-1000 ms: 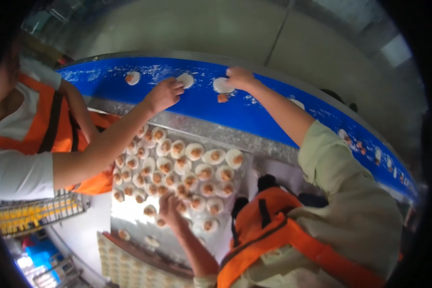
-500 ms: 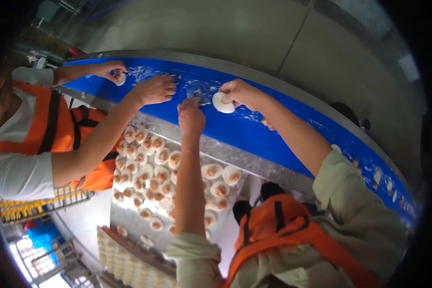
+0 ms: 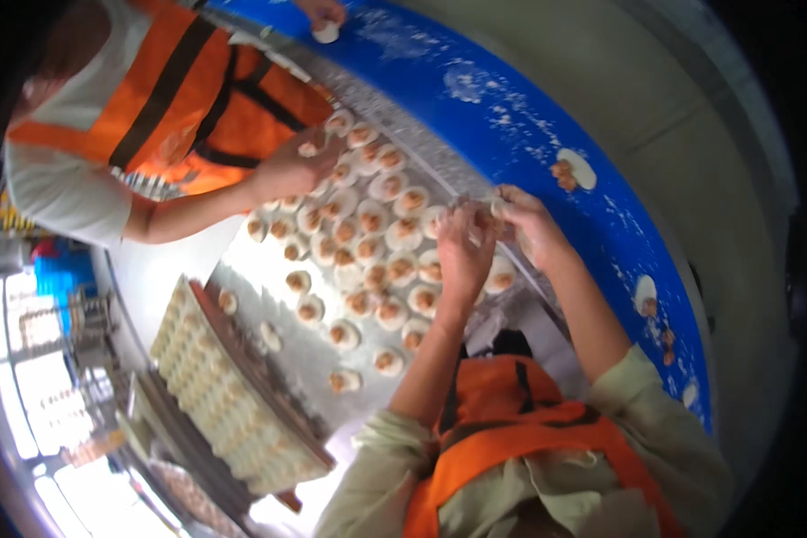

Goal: The person repeatedly picks up small dough discs and filling portions from a blue conveyor belt, wraps the filling into the dough, and places the finished dumplings onto a metal tray. The worker maintains a steady rhythm while coordinating with a coworker on the same line.

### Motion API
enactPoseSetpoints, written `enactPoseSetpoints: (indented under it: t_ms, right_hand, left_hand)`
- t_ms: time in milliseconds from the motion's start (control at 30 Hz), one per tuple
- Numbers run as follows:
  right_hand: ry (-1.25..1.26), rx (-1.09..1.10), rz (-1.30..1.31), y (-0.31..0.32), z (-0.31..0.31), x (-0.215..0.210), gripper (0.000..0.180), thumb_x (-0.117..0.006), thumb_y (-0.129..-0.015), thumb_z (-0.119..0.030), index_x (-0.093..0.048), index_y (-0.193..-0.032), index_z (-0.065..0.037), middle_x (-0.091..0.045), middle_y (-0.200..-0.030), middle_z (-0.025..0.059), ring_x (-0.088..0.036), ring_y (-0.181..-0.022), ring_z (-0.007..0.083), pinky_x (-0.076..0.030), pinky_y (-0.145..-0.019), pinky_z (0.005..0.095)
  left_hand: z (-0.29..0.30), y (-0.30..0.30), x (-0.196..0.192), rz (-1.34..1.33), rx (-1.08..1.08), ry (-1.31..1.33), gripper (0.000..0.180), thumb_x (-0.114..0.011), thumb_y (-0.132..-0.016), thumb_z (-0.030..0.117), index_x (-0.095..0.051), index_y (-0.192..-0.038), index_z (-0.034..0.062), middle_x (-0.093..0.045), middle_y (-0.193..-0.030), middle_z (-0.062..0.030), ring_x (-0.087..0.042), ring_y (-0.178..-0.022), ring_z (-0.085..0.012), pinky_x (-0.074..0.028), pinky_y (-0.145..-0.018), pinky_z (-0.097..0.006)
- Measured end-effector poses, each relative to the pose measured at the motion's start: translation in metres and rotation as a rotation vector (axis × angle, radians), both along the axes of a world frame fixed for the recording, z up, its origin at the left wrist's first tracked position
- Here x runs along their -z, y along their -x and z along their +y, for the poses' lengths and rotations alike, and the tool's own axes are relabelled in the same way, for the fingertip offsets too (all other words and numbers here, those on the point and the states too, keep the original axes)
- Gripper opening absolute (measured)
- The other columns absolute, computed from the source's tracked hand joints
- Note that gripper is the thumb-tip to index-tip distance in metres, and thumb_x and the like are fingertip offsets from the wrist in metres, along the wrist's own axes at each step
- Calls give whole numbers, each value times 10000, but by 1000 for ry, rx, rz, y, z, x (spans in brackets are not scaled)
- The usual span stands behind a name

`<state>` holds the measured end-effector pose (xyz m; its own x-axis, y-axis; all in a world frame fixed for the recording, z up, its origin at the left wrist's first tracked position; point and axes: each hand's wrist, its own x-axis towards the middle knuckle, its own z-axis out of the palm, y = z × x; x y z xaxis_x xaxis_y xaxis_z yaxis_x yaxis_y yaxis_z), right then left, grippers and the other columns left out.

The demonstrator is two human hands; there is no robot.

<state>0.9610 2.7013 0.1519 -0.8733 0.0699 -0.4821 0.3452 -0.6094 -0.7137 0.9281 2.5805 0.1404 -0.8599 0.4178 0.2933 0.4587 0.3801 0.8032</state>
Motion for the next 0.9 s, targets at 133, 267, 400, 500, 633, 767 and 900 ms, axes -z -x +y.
enactPoseSetpoints:
  t_ms: [133,267,400,500,633,767,900]
  right_hand:
    - [-95,-122,3,-22,-78,-16,343,-521,-683,-75,-469,-1012,6,-547,-841,59,-548,-722,115,-444,-598,214]
    - [-124,-359,9,-25,-171,-29,291,-530,-690,-14,-467,-973,12,-525,-839,76,-541,-771,132,-453,-670,245]
    - [-320,-577,177,-23,-261,14,340,-526,-703,-49,-463,-1027,35,-536,-876,91,-542,-804,167,-441,-667,243]
    - [-780,-618,369,-29,-318,29,313,-492,-699,-53,-497,-1001,28,-556,-927,177,-556,-832,242,-435,-724,316]
    - [-1070,-750,298,-28,-365,45,294,-466,-702,-51,-508,-982,29,-562,-838,235,-560,-801,331,-435,-700,373]
    - [-1181,-794,331,-39,-340,-1,247,-478,-708,-79,-534,-930,14,-561,-804,235,-557,-751,355,-431,-666,412]
    - [-1055,-291,357,-67,-236,-2,145,-494,-767,-65,-545,-890,-8,-599,-799,135,-587,-679,223,-470,-596,327]
  left_hand:
    - [-84,-40,-17,-450,-72,-177,584,-643,-647,20,-352,-1152,-17,-476,-1075,-115,-467,-999,-198,-392,-846,-307]
    - [-200,-59,-11,-987,101,-612,519,-578,-643,-41,-387,-1125,-25,-483,-1059,-76,-461,-1008,-177,-375,-844,-288]
    - [-291,-80,3,-1016,-131,-605,345,-541,-714,34,-454,-1041,-32,-535,-967,-82,-529,-869,-156,-431,-728,-261]
    - [-339,-92,18,-987,-378,-531,293,-555,-691,44,-499,-967,-38,-558,-838,-63,-536,-749,-146,-434,-646,-252]
    - [-378,-84,51,-648,-465,-134,248,-575,-673,78,-543,-897,-24,-571,-721,-58,-536,-655,-154,-429,-589,-260]
    - [-386,-79,45,-302,-440,207,321,-572,-650,63,-532,-957,-22,-557,-893,-118,-523,-846,-200,-426,-685,-303]
    - [-404,-90,51,-429,-496,15,474,-475,-668,1,-422,-1138,-35,-448,-1119,-141,-441,-1004,-241,-376,-812,-331]
